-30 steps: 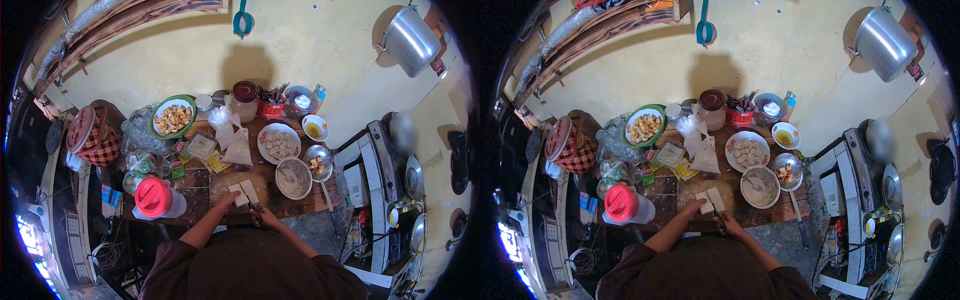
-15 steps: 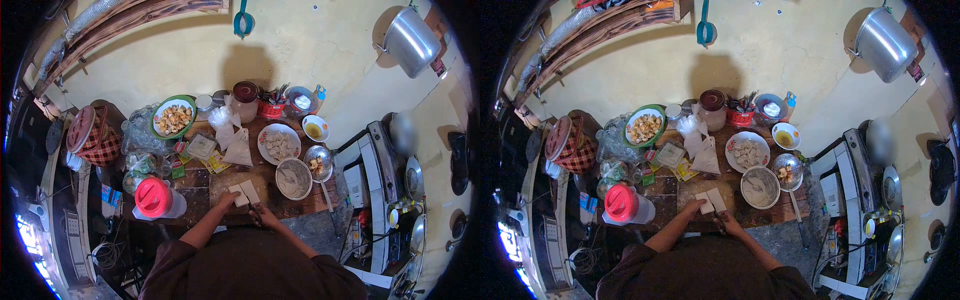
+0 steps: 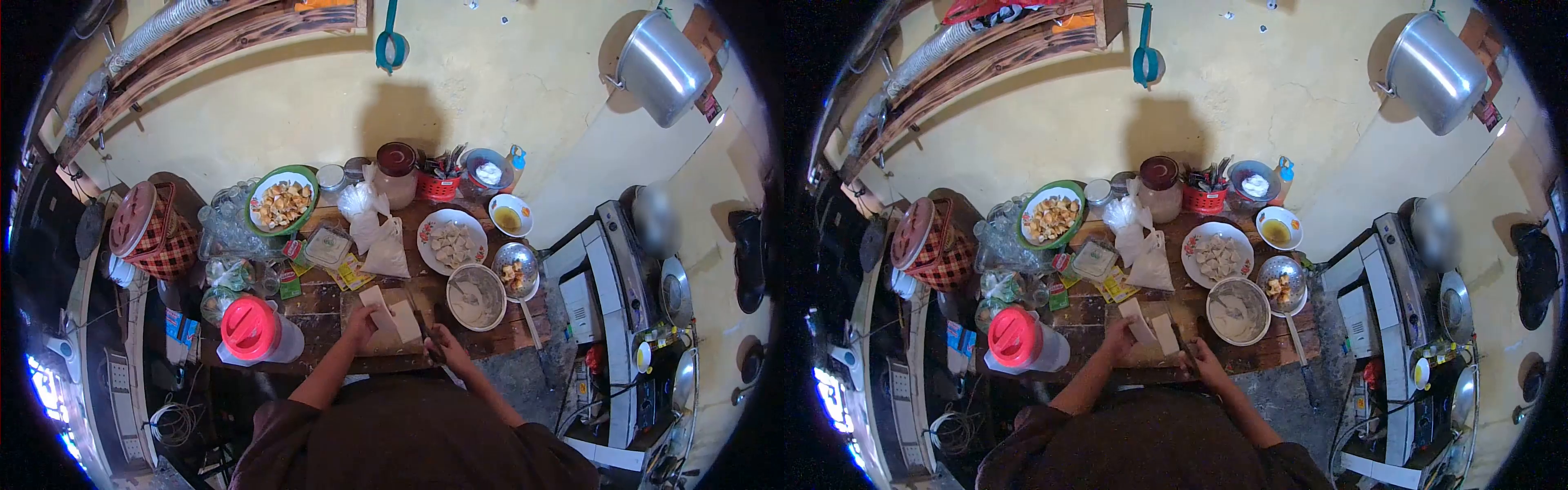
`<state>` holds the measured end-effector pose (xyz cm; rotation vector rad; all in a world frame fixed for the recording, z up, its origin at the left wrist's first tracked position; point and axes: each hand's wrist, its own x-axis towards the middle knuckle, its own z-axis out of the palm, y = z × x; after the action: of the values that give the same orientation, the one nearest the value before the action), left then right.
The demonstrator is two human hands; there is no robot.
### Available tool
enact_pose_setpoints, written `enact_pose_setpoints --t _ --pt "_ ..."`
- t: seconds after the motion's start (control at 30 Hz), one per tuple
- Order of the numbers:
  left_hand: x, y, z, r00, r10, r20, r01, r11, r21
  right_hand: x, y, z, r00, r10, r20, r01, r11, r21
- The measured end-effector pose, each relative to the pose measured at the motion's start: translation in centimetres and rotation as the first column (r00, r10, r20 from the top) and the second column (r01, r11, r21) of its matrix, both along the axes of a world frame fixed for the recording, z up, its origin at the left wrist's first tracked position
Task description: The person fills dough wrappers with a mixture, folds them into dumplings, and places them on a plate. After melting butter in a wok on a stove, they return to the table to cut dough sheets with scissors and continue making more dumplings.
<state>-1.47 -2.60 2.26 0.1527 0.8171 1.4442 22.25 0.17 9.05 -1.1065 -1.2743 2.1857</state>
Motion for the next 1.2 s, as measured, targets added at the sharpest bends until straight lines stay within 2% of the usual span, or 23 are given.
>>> enact_pose_setpoints --t 0.03,0.1,0.23,0.3,0.33,0.4,0.43,0.5,0.53,0.6,0.67,0.73,0.8,0.83,0.9,0.93,1.0,1.03,1.1,1.2 --pt "0.1 0.2 0.9 1.0 -0.001 -0.003 0.001 1.0 0.005 -0.1 0.4 0.1 1.0 -0.001 -0.003 0.001 1.0 0.005" --pt "0.7 0.5 3.2 0.977 0.05 0.206 -0.066 0.995 0.071 -0.4 1.2 0.2 0.998 -0.018 -0.064 0.02 0.999 0.04" --pt "1.7 1.0 5.7 0.992 -0.006 0.124 -0.002 0.998 0.061 -1.5 1.7 2.6 0.987 -0.026 -0.157 0.039 0.996 0.079" --pt "2.1 1.5 4.7 0.996 0.06 0.062 -0.053 0.993 -0.106 -1.8 1.7 3.3 0.986 -0.064 -0.154 0.078 0.994 0.083" --pt "2.1 1.6 4.1 0.996 0.058 0.061 -0.052 0.993 -0.104 -2.0 1.8 3.0 0.986 -0.065 -0.155 0.079 0.993 0.085" --pt "2.3 1.6 4.0 0.997 0.073 0.019 -0.066 0.967 -0.246 -2.4 1.9 2.1 0.978 -0.135 -0.156 0.151 0.984 0.097" --pt "2.4 1.6 4.5 0.997 0.073 0.016 -0.066 0.968 -0.243 -2.7 1.9 1.8 0.978 -0.135 -0.159 0.152 0.983 0.1" --pt "3.2 1.4 5.4 0.989 0.136 0.051 -0.118 0.958 -0.262 -3.4 1.6 1.0 0.966 -0.257 -0.044 0.26 0.949 0.175" --pt "3.3 1.4 5.0 0.99 0.134 0.051 -0.117 0.958 -0.262 -3.7 1.3 0.4 0.965 -0.258 -0.045 0.262 0.949 0.176" --pt "3.5 1.2 4.3 0.985 0.142 0.102 -0.128 0.982 -0.138 -4.5 0.8 -0.9 0.924 -0.381 0.034 0.351 0.88 0.321" --pt "3.9 1.2 4.2 0.982 0.133 0.132 -0.119 0.987 -0.107 -4.9 0.6 -2.1 0.921 -0.39 -0.003 0.364 0.857 0.366" --pt "4.5 1.1 5.3 0.979 0.123 0.163 -0.112 0.991 -0.075 -5.2 0.4 -1.1 0.917 -0.396 -0.04 0.376 0.831 0.411" --pt "5.0 0.8 6.6 0.988 0.132 0.08 -0.131 0.991 -0.014 -5.1 0.0 0.6 0.925 -0.381 -0.002 0.375 0.909 0.18" --pt "4.9 0.7 7.7 0.988 0.133 0.08 -0.133 0.991 -0.013 -5.0 0.1 1.2 0.925 -0.379 -0.003 0.373 0.91 0.181" --pt "4.8 0.6 9.5 0.986 0.161 0.033 -0.163 0.982 0.096 -4.7 0.4 2.2 0.948 -0.316 -0.03 0.313 0.946 -0.084" --pt "4.5 0.6 9.2 0.986 0.162 0.033 -0.165 0.982 0.095 -4.8 0.5 2.7 0.949 -0.315 -0.029 0.312 0.946 -0.085" --pt "3.3 1.0 7.6 0.957 0.178 0.228 -0.208 0.972 0.114 -5.0 0.6 3.5 0.97 -0.241 0.029 0.242 0.963 -0.114" --pt "3.0 1.3 6.9 0.957 0.177 0.228 -0.207 0.972 0.114 -5.1 0.4 3.2 0.97 -0.242 0.03 0.244 0.963 -0.113" --pt "2.7 1.8 6.9 0.916 0.275 0.294 -0.27 0.961 -0.057 -5.5 0.3 2.8 0.957 -0.288 -0.035 0.286 0.956 -0.068" --pt "3.5 1.6 8.5 0.903 0.319 0.288 -0.299 0.948 -0.112 -5.4 0.3 3.0 0.947 -0.319 -0.031 0.318 0.947 -0.047"
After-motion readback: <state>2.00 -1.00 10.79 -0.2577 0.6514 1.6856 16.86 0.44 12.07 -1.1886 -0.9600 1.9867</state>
